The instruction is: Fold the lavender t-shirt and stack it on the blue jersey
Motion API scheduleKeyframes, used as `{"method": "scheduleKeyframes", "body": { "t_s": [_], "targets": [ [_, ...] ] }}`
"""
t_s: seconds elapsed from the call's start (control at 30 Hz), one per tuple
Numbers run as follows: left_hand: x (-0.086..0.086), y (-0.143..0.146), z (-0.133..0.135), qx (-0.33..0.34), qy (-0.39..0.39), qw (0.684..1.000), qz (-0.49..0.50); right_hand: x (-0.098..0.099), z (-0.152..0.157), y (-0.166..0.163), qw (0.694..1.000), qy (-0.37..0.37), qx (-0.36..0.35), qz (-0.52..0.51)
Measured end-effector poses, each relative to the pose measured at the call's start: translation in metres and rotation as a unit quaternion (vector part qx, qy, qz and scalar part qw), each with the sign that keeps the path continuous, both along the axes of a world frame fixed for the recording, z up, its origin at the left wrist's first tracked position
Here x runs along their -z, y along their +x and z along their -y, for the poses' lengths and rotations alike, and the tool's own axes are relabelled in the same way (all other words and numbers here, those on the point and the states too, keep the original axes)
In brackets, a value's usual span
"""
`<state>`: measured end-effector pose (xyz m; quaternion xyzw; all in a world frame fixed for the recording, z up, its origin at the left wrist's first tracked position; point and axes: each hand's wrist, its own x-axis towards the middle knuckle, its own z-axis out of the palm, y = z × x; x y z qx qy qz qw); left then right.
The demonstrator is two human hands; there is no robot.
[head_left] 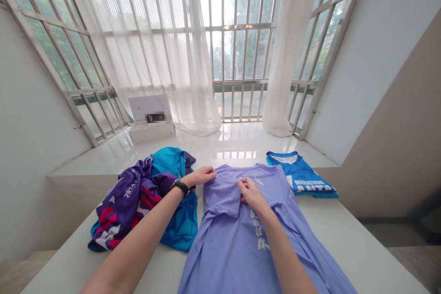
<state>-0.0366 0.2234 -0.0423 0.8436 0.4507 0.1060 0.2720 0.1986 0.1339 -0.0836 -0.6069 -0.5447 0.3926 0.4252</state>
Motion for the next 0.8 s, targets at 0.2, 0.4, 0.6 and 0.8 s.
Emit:
{"method": "scheduleKeyframes", "body": {
  "t_s": [0.2,0.4,0.6,0.8],
  "targets": [
    [-0.003,0.002,0.0,0.013,0.003,1.0,-0.017,-0.01,0.005,-0.003,0.997,0.036,-0.045,0.058],
    [-0.009,0.003,-0.005,0.016,0.001,1.0,-0.012,-0.016,0.004,0.0,0.996,0.062,-0.011,0.059],
    [-0.013,0.001,-0.006,-0.016,-0.006,0.999,0.03,-0.018,0.002,0.009,0.996,0.07,0.031,0.045],
    [-0.017,0.001,-0.003,-0.019,0.011,0.999,-0.023,-0.018,0.007,0.013,0.998,0.051,0.001,0.044]
  ]
}}
